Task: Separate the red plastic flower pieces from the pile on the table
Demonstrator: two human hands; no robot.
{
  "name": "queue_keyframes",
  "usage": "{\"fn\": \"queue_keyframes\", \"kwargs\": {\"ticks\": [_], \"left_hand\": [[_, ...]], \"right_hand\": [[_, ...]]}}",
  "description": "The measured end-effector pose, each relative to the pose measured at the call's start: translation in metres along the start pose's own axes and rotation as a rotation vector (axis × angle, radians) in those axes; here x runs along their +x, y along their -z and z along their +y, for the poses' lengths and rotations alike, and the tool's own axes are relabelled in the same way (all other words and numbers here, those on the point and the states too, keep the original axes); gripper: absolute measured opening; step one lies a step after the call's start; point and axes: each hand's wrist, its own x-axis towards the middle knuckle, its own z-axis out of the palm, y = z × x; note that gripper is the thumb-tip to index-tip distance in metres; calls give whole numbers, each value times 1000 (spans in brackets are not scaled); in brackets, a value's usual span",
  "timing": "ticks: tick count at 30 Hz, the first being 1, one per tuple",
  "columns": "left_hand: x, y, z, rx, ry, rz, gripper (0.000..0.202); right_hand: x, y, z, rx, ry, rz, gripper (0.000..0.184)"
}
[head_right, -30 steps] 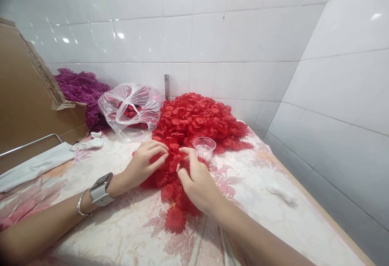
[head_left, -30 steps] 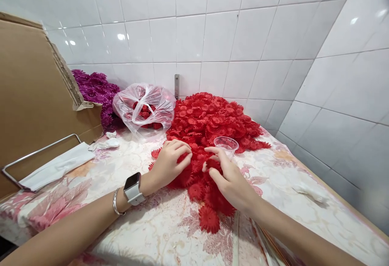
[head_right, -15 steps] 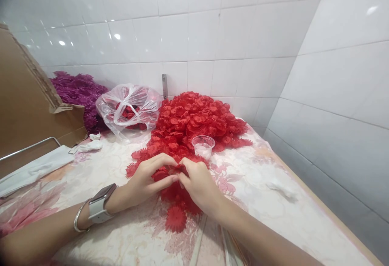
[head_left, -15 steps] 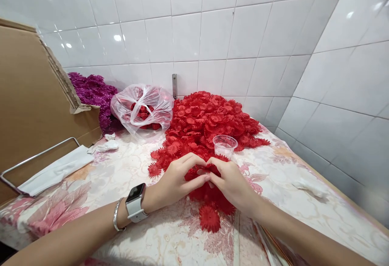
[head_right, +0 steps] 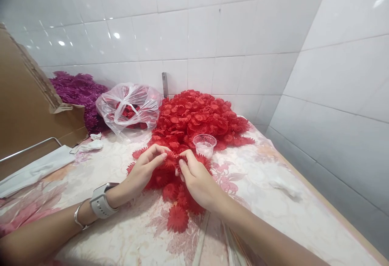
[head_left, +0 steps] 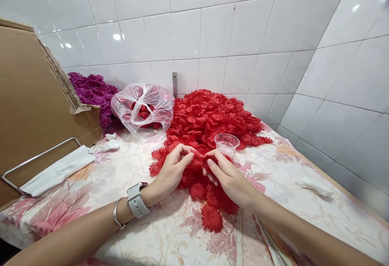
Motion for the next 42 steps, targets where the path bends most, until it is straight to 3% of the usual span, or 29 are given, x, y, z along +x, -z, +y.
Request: {"fn": "queue_keyframes", "kwargs": {"ticks": [4, 7, 11, 15, 19, 22, 26, 30, 33, 35, 39, 42], "left_hand": [[6, 1, -7, -93, 66, 197, 12], [12, 8, -14, 7, 28, 331, 7], [12, 14, -9, 290, -205, 261, 18], [2, 9, 5, 412, -335, 76, 4], [-7, 2, 12, 349, -254, -137, 13], [-10, -1, 13, 316, -194, -186, 12], [-7, -1, 8, 155, -48, -119, 12], [1, -1, -1, -161, 118, -47, 12], [7, 3, -7, -321, 180, 41, 11], [10, 7, -8, -218, 110, 81, 10], [9, 13, -2, 358, -241, 100, 11], [4, 12, 5, 479, -359, 87, 6]], "right_hand": [[1, 2, -1, 80, -17, 8, 11], [2, 3, 0, 88, -17, 15, 20], [5, 3, 4, 119, -53, 1, 28], [6, 2, 4, 92, -63, -36, 14], [3, 1, 4, -61, -60, -16, 17], [1, 1, 3, -211, 8, 46, 18], [0, -1, 2, -245, 69, 50, 25], [2, -2, 4, 20, 58, 15, 24], [4, 0, 6, 181, 55, 69, 21], [6, 3, 5, 223, 46, 120, 20], [9, 6, 4, 216, 4, 80, 16], [8, 5, 3, 150, -36, -3, 17]]}}
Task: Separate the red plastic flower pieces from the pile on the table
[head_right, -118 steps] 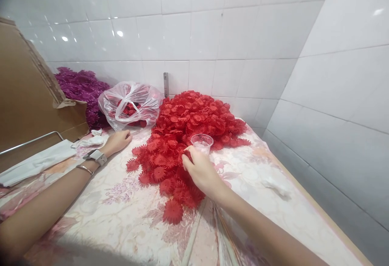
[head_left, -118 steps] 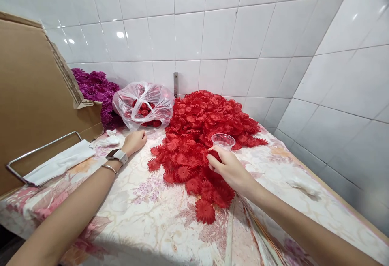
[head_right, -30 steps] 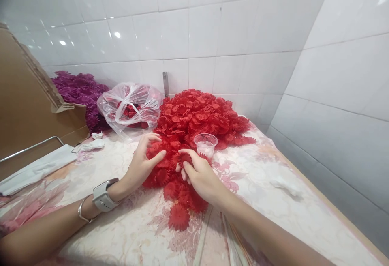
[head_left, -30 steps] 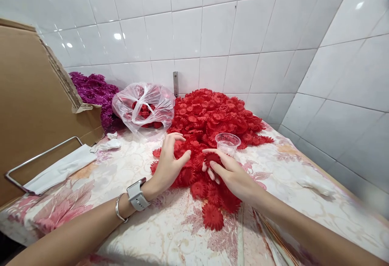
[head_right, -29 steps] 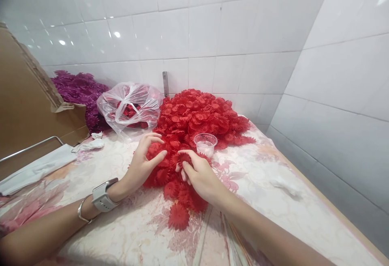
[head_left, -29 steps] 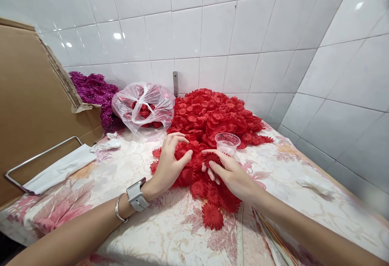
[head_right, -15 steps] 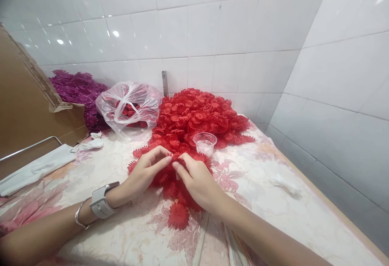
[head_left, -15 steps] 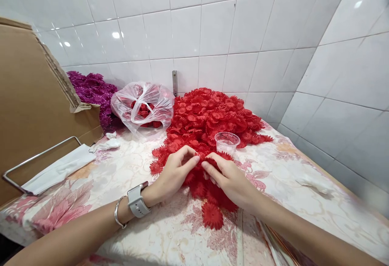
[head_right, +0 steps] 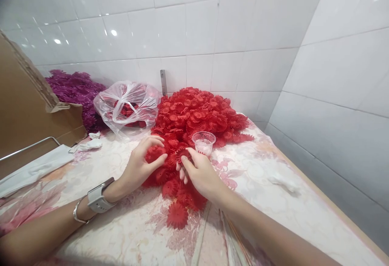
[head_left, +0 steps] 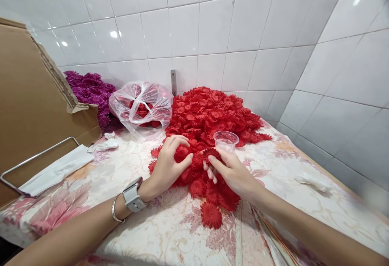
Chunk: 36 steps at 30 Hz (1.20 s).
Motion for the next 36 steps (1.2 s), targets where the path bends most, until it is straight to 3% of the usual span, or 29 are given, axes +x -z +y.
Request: {"fn": "queue_keyframes", "kwargs": {"ticks": [6, 10, 13, 17, 19, 21, 24, 27, 30, 36], "left_hand": [[-8, -2, 15, -181, 129, -251, 15], [-9, -5, 15, -290, 230, -269, 15], [-7, -6, 11, -484, 343, -258, 15], [-1, -6, 0, -716, 476, -83, 17], [2, -5, -6, -678, 445, -3, 16], [4, -2, -10, -483, 342, 54, 13], [3, 1, -7, -191, 194, 74, 19], [0, 2, 5, -192, 161, -94, 9], [-5, 1, 16, -261, 162, -277, 15], [-9, -2, 21, -264, 238, -310, 14]], "right_hand": [[-6, -3, 1, -284, 2, 32, 20], [-8, -5, 0, -436, 98, 38, 17], [-5, -5, 2, -303, 99, -18, 23], [1, -1, 3, 75, 26, 63, 28], [3, 2, 1, 185, -4, 123, 25], [3, 4, -2, 220, -50, 129, 20], [1, 3, -3, 117, -63, 70, 15], [-1, 1, 0, -43, -20, -7, 20], [-4, -1, 1, -128, -13, -10, 22], [-8, -2, -4, -392, 59, 106, 19]]}}
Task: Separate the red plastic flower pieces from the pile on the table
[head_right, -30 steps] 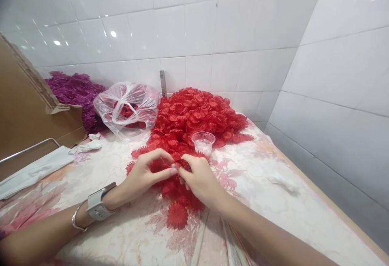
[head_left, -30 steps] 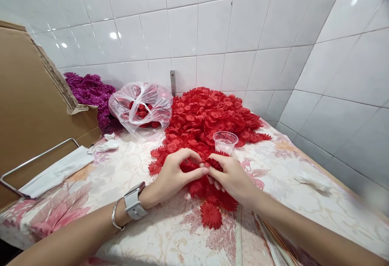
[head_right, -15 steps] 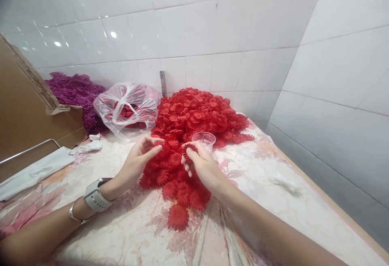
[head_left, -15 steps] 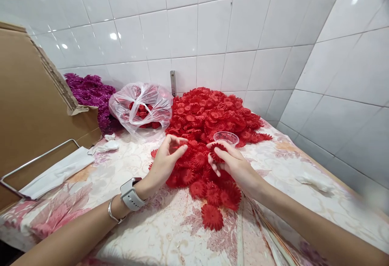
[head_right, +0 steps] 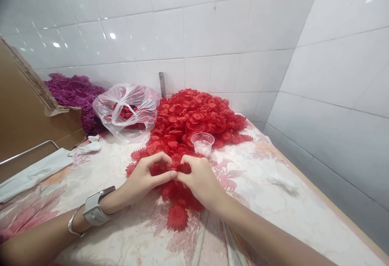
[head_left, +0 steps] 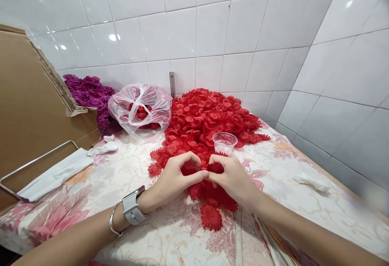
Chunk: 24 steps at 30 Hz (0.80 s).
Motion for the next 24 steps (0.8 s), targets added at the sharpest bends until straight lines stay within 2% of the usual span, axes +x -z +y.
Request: {"fn": "queue_keyframes", "kwargs": {"ticks": [3, 5, 8, 12, 17, 19, 21, 24], "left_hand": [[3, 1, -5, -91, 52, -7, 14], [7, 2, -9, -197, 85, 43, 15], [11, 1, -12, -273, 115, 137, 17], [13, -1, -16, -250, 120, 179, 19], [19, 12, -28, -190, 97, 456, 12], [21, 18, -30, -66, 59, 505, 21], [21, 20, -27, 99, -32, 471, 32], [16, 16, -17, 228, -170, 323, 25]], "right_hand": [[1, 0, -1, -40, 76, -33, 16], [2, -1, 0, 18, 98, -55, 21], [3, -3, 2, 194, 19, -13, 31], [4, -5, 5, 372, -29, 26, 29], [9, 1, 5, 473, -57, 97, 29], [9, 3, 4, 436, -88, 86, 29], [8, 3, 3, 373, -93, 45, 33], [2, 2, 0, 245, -10, -15, 42]]}}
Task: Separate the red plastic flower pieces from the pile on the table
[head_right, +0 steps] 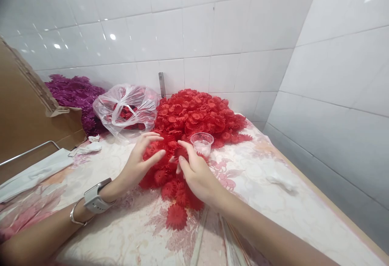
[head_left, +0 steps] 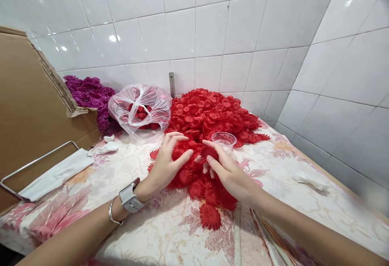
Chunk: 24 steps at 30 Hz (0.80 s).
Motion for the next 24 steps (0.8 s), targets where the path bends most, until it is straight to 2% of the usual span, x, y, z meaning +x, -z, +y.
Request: {"fn": "queue_keyframes", "kwargs": {"ticks": [5, 7, 9, 11, 13, 15, 17, 19, 24], "left_hand": [[-10, -2, 18, -122, -47, -327, 34], [-12, -3, 20, -190, -35, -395, 28], [-12, -4, 20, -289, 16, -386, 24], [-10, -5, 18, -420, 126, -295, 21], [-7, -6, 14, -610, 271, -196, 18], [-4, -6, 12, -801, 389, -153, 15], [-2, -7, 10, -914, 462, -161, 19], [-2, -7, 9, -934, 499, -200, 27], [-4, -11, 4, -795, 432, -321, 23]], "right_hand": [[-7, -4, -5, -172, 104, -158, 59], [-7, -4, -5, -258, 119, -144, 62], [-6, -3, -5, -294, 130, -93, 62], [-5, -1, -6, -256, 140, -29, 60], [-4, 0, -7, -203, 139, 41, 52], [-3, 1, -7, -187, 128, 109, 41], [-3, 1, -6, -198, 118, 140, 34], [-3, 1, -5, -212, 114, 145, 32], [-4, 1, -5, -229, 129, 136, 27]]}}
